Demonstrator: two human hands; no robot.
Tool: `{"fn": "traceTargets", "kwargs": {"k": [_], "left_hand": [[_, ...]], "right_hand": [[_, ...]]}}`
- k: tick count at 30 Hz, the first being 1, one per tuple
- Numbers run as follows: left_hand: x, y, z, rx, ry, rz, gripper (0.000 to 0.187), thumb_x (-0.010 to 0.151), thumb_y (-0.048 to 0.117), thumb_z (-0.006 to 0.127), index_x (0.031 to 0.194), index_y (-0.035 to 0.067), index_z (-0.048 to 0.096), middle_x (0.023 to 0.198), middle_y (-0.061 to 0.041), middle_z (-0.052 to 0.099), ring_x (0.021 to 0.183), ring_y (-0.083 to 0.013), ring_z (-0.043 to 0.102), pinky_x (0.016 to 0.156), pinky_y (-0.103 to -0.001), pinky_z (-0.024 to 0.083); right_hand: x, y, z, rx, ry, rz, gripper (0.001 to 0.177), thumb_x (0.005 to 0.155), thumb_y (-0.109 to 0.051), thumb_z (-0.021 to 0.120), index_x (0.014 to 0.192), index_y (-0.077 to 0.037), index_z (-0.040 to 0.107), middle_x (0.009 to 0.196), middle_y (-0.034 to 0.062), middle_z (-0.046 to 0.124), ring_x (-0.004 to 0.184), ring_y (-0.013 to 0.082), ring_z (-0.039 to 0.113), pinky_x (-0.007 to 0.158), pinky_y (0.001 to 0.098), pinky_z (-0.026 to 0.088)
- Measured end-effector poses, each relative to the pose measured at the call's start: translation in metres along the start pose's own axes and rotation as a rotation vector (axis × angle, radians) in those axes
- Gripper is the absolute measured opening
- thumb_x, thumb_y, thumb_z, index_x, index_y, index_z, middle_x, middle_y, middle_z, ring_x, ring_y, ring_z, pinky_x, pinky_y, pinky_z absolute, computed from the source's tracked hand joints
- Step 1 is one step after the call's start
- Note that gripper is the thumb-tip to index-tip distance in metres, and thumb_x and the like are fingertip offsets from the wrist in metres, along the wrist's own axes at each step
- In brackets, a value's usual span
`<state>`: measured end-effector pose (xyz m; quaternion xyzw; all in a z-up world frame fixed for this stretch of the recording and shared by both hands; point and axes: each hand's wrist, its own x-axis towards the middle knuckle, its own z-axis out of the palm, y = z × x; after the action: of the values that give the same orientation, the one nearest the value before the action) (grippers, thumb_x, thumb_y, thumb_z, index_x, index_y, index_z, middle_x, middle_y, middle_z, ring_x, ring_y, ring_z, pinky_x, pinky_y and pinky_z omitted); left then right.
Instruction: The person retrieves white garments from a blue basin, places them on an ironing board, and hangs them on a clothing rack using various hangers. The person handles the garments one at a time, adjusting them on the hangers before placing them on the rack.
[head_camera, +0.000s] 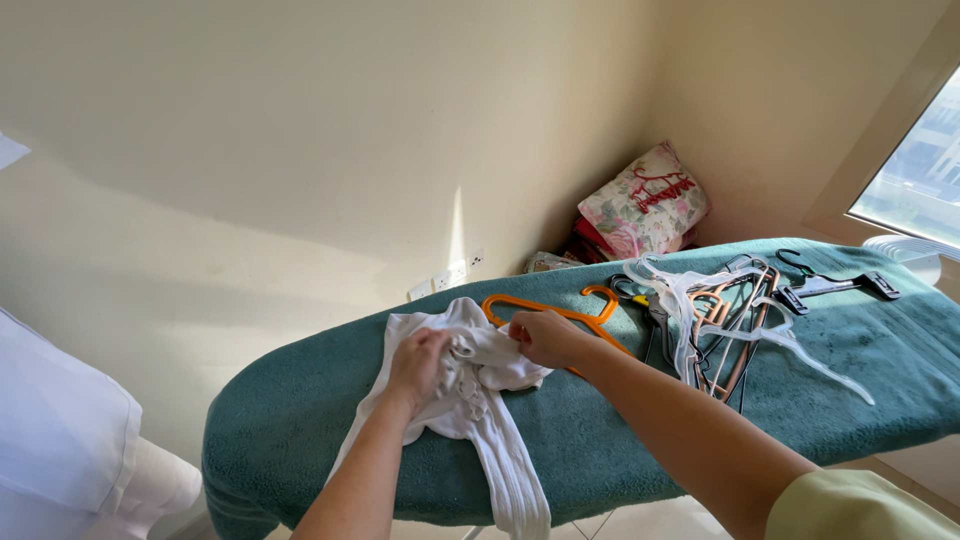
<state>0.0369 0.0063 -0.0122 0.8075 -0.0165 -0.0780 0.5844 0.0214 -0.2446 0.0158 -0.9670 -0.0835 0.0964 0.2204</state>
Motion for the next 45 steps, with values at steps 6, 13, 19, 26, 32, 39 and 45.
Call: {"fn": "traceTargets", "kwargs": {"k": [6,13,19,26,32,39,45], "left_hand": [[0.007,0.037,-0.021,-0.802,-0.119,-0.100,0.039,0.102,0.036,0.044,0.101,0.005,0.066,0.091,-0.012,0.073,0.074,-0.0204,0.074,0.070,-0.038,0.062],[-0.004,0.084,-0.048,-0.651,0.083,0.014,0.049,0.107,0.049,0.046,0.101,0.004,0.064,0.087,-0.014,0.070,0.074,-0.0220,0.068,0.071,-0.039,0.059],[-0.004,0.109,-0.056,-0.885,0.147,0.049,0.048,0.103,0.047,0.042,0.103,0.002,0.060,0.089,-0.011,0.070,0.080,-0.0212,0.073,0.075,-0.037,0.063],[0.015,0.076,-0.065,-0.745,0.388,-0.103,0.021,0.091,0.030,0.060,0.095,0.008,0.060,0.085,-0.004,0.063,0.080,-0.0189,0.061,0.067,-0.041,0.048],[0.017,0.036,-0.056,0.045,0.292,-0.073,0.024,0.082,0.027,0.071,0.094,0.007,0.069,0.092,-0.007,0.073,0.085,-0.0202,0.071,0.082,-0.036,0.057],[-0.015,0.046,-0.011,0.724,-0.035,0.352,0.036,0.087,0.038,0.077,0.109,0.010,0.074,0.107,-0.009,0.073,0.102,-0.0232,0.068,0.094,-0.040,0.055],[-0.035,0.030,0.025,0.734,-0.457,0.133,0.048,0.081,0.037,0.083,0.119,0.009,0.072,0.117,-0.008,0.072,0.106,-0.0226,0.071,0.101,-0.036,0.053]], "right_hand": [[0.013,0.000,-0.005,0.358,0.062,-0.216,0.061,0.079,-0.029,0.086,0.132,-0.013,0.060,0.122,0.0081,0.069,0.110,0.0202,0.064,0.096,0.0357,0.050],[0.024,-0.018,-0.017,1.114,0.051,-0.011,0.042,0.094,-0.031,0.066,0.127,-0.005,0.069,0.114,0.0087,0.075,0.102,0.0188,0.072,0.093,0.0320,0.058],[0.004,-0.036,-0.060,1.252,0.079,-0.103,0.047,0.102,-0.036,0.066,0.128,0.003,0.064,0.111,0.0095,0.069,0.096,0.0163,0.066,0.087,0.0349,0.055],[-0.024,-0.026,-0.057,0.831,-0.207,0.012,0.045,0.098,-0.045,0.059,0.114,-0.007,0.077,0.097,0.0071,0.080,0.085,0.0163,0.074,0.077,0.0336,0.061],[-0.025,-0.011,0.005,0.207,-0.120,0.043,0.034,0.086,-0.027,0.075,0.118,-0.015,0.076,0.097,0.0031,0.076,0.084,0.0165,0.072,0.079,0.0322,0.058],[-0.028,-0.005,0.049,0.247,-0.003,0.137,0.031,0.084,-0.020,0.079,0.114,-0.013,0.077,0.104,0.0080,0.077,0.094,0.0188,0.071,0.086,0.0327,0.057],[-0.018,0.009,0.065,0.231,0.197,0.019,0.041,0.083,-0.009,0.074,0.123,-0.017,0.073,0.116,0.0088,0.074,0.102,0.0214,0.068,0.091,0.0353,0.053]]}}
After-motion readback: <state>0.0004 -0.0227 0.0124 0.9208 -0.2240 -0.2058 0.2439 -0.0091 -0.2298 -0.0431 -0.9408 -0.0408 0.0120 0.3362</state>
